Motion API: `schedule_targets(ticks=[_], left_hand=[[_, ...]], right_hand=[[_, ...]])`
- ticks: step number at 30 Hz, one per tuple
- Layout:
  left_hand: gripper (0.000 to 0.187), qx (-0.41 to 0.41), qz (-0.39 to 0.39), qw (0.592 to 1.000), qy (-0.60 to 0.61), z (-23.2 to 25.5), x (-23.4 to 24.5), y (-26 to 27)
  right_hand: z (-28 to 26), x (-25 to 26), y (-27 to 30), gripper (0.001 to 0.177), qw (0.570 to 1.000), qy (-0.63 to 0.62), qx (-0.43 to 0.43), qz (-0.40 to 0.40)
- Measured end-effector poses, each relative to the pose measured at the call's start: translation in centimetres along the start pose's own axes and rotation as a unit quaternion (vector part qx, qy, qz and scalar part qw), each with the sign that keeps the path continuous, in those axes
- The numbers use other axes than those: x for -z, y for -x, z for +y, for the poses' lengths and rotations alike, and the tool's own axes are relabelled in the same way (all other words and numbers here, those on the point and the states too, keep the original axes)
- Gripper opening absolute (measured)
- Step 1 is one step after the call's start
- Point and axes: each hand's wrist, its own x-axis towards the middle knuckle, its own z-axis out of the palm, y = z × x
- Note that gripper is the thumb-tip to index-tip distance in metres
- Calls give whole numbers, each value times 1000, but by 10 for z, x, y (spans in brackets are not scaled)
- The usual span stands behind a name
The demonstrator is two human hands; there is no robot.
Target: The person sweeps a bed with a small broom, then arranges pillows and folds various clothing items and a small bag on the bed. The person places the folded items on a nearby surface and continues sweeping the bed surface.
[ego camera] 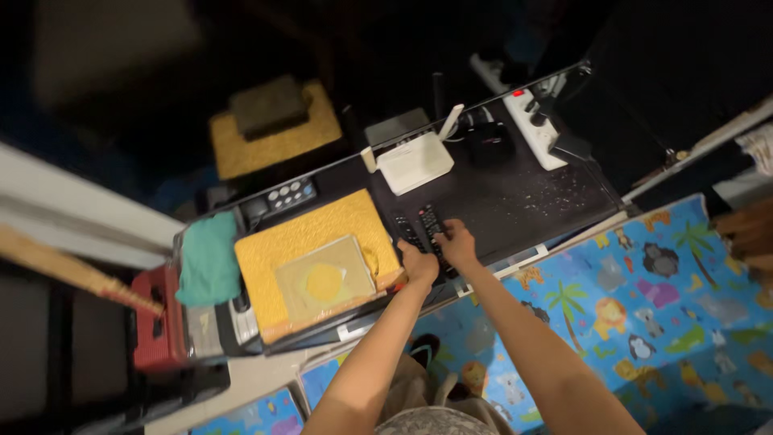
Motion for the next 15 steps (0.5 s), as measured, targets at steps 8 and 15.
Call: schedule_targets(ticks=[8,15], left_hand=[[78,-71,71,981,-166,-11,-14,-48],[76,-219,-14,953,-207,32,-54,-9]], right_hand=[[-25,-31,-5,34,995,56,16,78],[-35,40,8,41,990,72,56,106]])
